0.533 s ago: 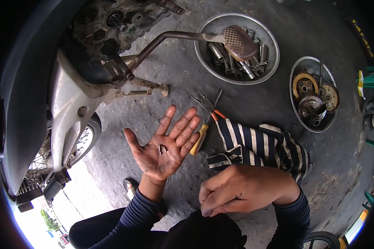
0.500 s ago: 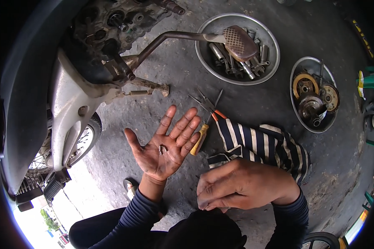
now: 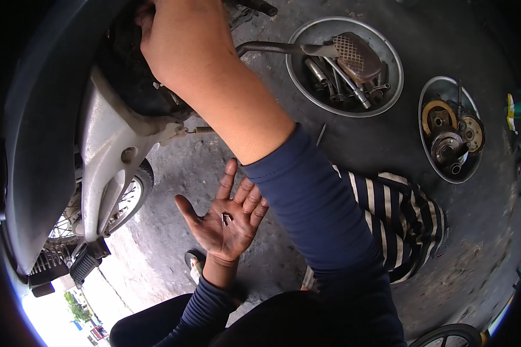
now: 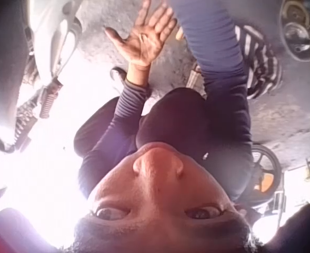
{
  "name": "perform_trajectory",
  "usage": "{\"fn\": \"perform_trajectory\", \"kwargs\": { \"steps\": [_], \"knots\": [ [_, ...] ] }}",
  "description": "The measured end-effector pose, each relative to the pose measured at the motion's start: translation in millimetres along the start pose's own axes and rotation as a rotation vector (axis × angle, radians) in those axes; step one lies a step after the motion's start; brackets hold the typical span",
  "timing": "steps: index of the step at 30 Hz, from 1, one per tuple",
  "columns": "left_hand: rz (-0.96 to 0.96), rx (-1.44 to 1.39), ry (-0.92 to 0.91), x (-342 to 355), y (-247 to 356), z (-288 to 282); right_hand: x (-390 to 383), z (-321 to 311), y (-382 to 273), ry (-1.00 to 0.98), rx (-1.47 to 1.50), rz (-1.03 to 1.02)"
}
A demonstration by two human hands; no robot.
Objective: Repairing or maintaining the engine components of a motorcycle.
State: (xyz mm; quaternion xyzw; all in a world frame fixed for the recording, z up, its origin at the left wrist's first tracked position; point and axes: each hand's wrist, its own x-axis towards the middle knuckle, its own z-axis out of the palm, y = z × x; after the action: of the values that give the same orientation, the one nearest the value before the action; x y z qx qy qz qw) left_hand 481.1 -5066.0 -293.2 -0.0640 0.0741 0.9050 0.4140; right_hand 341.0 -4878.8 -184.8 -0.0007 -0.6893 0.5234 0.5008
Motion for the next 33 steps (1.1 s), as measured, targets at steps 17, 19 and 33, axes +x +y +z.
{"fn": "perform_trajectory", "kwargs": {
  "steps": [17, 19, 33],
  "knots": [
    [-0.024, -0.051, -0.132, -17, 41, -22, -14, 62, 5, 0.339, -0.321, -0.018],
    [-0.03, -0.085, -0.159, -18, 41, -21, -13, 64, 6, 0.346, -0.35, -0.022],
    [-0.039, -0.008, -0.129, -29, 41, -20, -4, 50, 8, 0.264, 0.01, 0.039]
  ]
}}
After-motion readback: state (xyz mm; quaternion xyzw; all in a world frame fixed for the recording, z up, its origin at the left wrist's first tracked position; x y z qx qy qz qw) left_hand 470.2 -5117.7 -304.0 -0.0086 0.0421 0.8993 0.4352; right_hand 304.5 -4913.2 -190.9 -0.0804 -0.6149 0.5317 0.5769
